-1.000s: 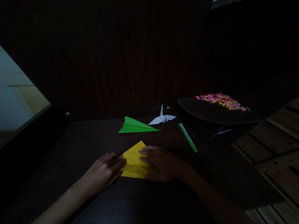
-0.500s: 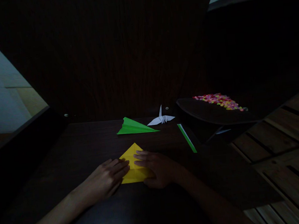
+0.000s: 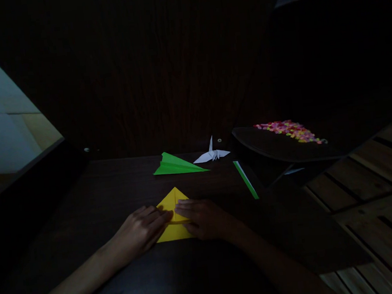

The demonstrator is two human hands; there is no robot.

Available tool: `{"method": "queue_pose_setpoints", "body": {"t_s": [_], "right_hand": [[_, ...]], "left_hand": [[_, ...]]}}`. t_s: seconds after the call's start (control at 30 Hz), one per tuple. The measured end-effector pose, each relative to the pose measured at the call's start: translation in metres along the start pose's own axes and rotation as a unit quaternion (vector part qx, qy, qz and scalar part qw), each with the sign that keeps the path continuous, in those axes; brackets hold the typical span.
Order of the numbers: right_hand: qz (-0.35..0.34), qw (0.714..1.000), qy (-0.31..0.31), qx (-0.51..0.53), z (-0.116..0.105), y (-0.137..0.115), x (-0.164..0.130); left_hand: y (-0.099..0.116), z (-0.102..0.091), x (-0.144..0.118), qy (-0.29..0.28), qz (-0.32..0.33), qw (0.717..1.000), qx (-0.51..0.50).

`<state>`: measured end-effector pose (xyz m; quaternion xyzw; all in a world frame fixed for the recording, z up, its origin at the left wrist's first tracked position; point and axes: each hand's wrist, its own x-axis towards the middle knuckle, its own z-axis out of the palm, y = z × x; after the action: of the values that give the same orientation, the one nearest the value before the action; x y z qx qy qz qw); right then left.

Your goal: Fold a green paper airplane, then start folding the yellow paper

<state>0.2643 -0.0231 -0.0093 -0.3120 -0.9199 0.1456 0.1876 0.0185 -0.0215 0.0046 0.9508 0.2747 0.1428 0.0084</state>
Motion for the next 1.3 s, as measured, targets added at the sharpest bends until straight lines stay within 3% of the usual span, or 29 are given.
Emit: {"method": "queue_pose_setpoints", "body": {"t_s": [0.2, 0.63, 0.9, 1.3], "right_hand": [[0.052, 0.996, 0.064, -0.029, 0.010, -0.002, 0.002], [0.171, 0.977, 0.111, 0.070, 0.008, -0.005, 0.008], [0.220, 0.963, 0.133, 0.084, 0.008, -0.006, 0.013], [0.175, 0.972, 0.155, 0.001, 0.013, -0.002, 0.015]], "left_hand": [[0.000, 0.001, 0.002, 0.000, -0.044, 0.998, -0.039], [-0.009, 0.004, 0.001, 0.048, -0.121, 0.974, -0.185], [-0.010, 0.004, 0.002, 0.049, -0.141, 0.973, -0.179], [-0.009, 0.010, 0.002, 0.041, -0.112, 0.986, -0.117]]}}
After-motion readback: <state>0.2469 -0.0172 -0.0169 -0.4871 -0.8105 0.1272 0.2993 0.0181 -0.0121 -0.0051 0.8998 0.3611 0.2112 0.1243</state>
